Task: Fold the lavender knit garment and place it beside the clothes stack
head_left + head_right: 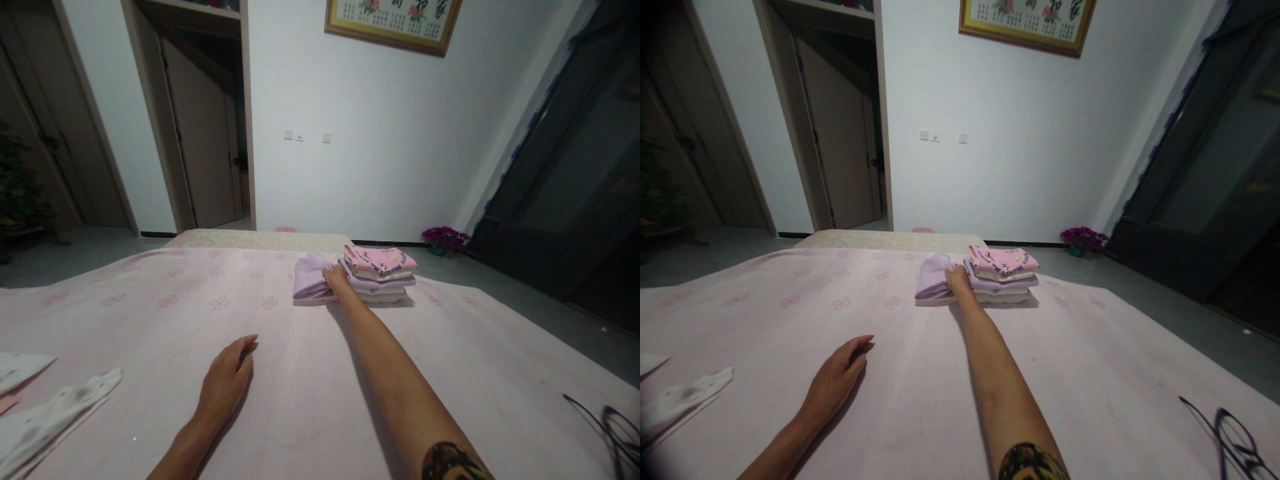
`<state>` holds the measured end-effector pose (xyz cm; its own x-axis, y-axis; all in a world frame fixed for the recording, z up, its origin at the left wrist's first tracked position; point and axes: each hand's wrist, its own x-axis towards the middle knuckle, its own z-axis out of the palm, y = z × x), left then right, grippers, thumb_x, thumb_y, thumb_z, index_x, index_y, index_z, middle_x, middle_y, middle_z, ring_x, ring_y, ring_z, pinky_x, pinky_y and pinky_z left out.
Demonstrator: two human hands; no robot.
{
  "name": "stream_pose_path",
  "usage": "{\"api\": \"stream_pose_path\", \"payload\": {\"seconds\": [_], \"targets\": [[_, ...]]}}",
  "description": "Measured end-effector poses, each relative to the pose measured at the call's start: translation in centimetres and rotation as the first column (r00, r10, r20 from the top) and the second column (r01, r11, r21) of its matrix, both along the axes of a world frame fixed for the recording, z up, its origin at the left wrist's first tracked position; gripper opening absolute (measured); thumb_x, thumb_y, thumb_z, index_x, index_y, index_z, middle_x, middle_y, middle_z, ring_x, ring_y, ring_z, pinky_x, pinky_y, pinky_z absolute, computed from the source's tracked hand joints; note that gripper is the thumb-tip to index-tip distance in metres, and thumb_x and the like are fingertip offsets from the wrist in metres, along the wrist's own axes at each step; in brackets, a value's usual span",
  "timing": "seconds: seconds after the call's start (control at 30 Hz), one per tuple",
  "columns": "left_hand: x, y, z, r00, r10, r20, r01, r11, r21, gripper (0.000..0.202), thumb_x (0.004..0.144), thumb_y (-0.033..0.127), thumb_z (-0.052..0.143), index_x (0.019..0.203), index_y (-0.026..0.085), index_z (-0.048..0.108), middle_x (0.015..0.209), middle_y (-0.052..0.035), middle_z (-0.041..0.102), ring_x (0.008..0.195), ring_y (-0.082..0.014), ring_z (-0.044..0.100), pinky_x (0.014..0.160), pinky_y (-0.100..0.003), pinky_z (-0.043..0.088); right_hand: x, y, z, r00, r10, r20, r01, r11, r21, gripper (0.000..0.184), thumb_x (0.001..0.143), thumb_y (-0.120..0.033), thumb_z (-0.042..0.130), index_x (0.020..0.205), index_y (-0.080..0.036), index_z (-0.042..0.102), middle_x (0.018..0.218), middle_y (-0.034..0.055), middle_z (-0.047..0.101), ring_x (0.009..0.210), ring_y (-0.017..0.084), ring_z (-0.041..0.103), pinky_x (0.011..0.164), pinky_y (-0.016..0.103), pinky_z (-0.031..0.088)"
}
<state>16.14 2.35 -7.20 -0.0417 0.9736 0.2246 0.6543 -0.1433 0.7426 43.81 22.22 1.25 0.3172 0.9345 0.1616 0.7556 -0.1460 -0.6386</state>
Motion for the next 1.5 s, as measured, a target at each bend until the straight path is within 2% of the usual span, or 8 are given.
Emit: {"api": "stream_pose_path", "payload": {"seconds": [0.13, 0.33, 0.6, 0.8, 0.93, 1.07, 1.3, 1.5], "targets": [[0.0, 0.1, -0.1, 1.0, -0.003, -0.001, 0.003, 1.0, 0.012, 0.042, 0.087, 0.025, 0.046, 0.125, 0.02, 0.062, 0.124, -0.0079, 0.071, 0.118, -0.0234, 0.064, 0.108, -0.044, 0.045, -1.2, -0.8, 0.6, 0.99, 0.021, 0.142, -0.025, 0.999, 0.026, 0.057, 0.088, -0.014, 0.051, 0.144, -0.004, 0.048, 0.141, 0.0279, 0.054, 0.132, 0.032, 0.053, 0.105, 0.039, 0.04], [0.0, 0.1, -0.2, 1.0, -0.01, -0.018, 0.01, 1.0, 0.017, 0.04, 0.087, 0.025, 0.046, 0.123, 0.02, 0.063, 0.124, -0.0085, 0.071, 0.117, -0.0239, 0.065, 0.108, -0.045, 0.045, -4.2, -0.8, 1.7, 0.859, 0.241, 0.452, -0.308, 0.948, 0.08, 0.057, 0.102, -0.028, 0.039, 0.158, -0.02, 0.029, 0.168, 0.0103, 0.019, 0.154, 0.025, 0.012, 0.123, 0.041, 0.008], [0.0, 0.0, 0.0, 0.999, -0.012, -0.046, 0.014, 0.999, 0.048, 0.039, 0.087, 0.024, 0.045, 0.119, 0.02, 0.066, 0.122, -0.0083, 0.071, 0.116, -0.0238, 0.064, 0.107, -0.044, 0.045, -2.3, 0.2, -3.0, 0.821, 0.301, 0.484, -0.275, 0.953, -0.127, 0.055, 0.103, -0.047, 0.042, 0.151, -0.021, 0.041, 0.166, 0.015, 0.024, 0.154, 0.028, 0.011, 0.119, 0.051, 0.014], [0.0, -0.1, 0.2, 0.999, -0.02, -0.035, 0.022, 0.998, 0.06, 0.037, 0.088, 0.02, 0.045, 0.118, 0.02, 0.067, 0.121, -0.008, 0.071, 0.115, -0.0224, 0.065, 0.106, -0.041, 0.046, -1.9, -0.4, -2.0, 0.839, 0.269, 0.474, -0.256, 0.962, -0.093, 0.053, 0.104, -0.043, 0.038, 0.15, -0.018, 0.044, 0.162, 0.0157, 0.032, 0.151, 0.029, 0.021, 0.119, 0.049, 0.019], [0.0, -0.1, 0.1, 0.998, -0.014, -0.067, 0.019, 0.998, 0.062, 0.037, 0.088, 0.015, 0.045, 0.119, 0.019, 0.066, 0.121, -0.0074, 0.071, 0.114, -0.0203, 0.064, 0.106, -0.039, 0.045, -2.4, -4.4, -2.6, 0.849, 0.15, 0.507, -0.249, 0.959, 0.134, 0.055, 0.104, -0.036, 0.036, 0.153, -0.012, 0.037, 0.165, 0.0173, 0.025, 0.153, 0.03, 0.015, 0.122, 0.051, 0.012], [0.0, -0.1, 0.1, 0.993, 0.017, -0.119, -0.008, 0.997, 0.072, 0.037, 0.089, 0.012, 0.045, 0.119, 0.019, 0.066, 0.12, -0.0058, 0.072, 0.112, -0.0175, 0.065, 0.105, -0.034, 0.046, -3.0, -11.0, -5.0, 0.864, 0.197, 0.464, -0.377, 0.864, 0.335, 0.052, 0.101, -0.029, 0.04, 0.151, -0.016, 0.04, 0.163, 0.0133, 0.031, 0.151, 0.027, 0.025, 0.121, 0.049, 0.022], [-1.8, -0.9, 1.2, 0.942, 0.238, -0.237, -0.213, 0.969, 0.125, 0.044, 0.088, 0.013, 0.045, 0.128, 0.015, 0.064, 0.128, -0.0114, 0.068, 0.121, -0.0252, 0.06, 0.111, -0.044, 0.039, -1.9, -23.0, -8.6, 0.869, 0.453, 0.199, -0.474, 0.877, 0.074, 0.056, 0.096, -0.033, 0.044, 0.15, -0.02, 0.045, 0.161, 0.0115, 0.035, 0.148, 0.026, 0.034, 0.119, 0.048, 0.033], [-8.2, -2.8, 3.9, 0.812, 0.406, -0.419, -0.374, 0.914, 0.159, 0.047, 0.089, 0.021, 0.049, 0.133, 0.011, 0.062, 0.138, -0.0216, 0.058, 0.134, -0.0393, 0.046, 0.111, -0.058, 0.032, -0.1, -28.9, -9.6, 0.807, 0.544, 0.231, -0.558, 0.83, -0.004, 0.053, 0.091, -0.035, 0.051, 0.143, -0.027, 0.056, 0.158, 0.0059, 0.043, 0.148, 0.027, 0.035, 0.123, 0.05, 0.028]]}}
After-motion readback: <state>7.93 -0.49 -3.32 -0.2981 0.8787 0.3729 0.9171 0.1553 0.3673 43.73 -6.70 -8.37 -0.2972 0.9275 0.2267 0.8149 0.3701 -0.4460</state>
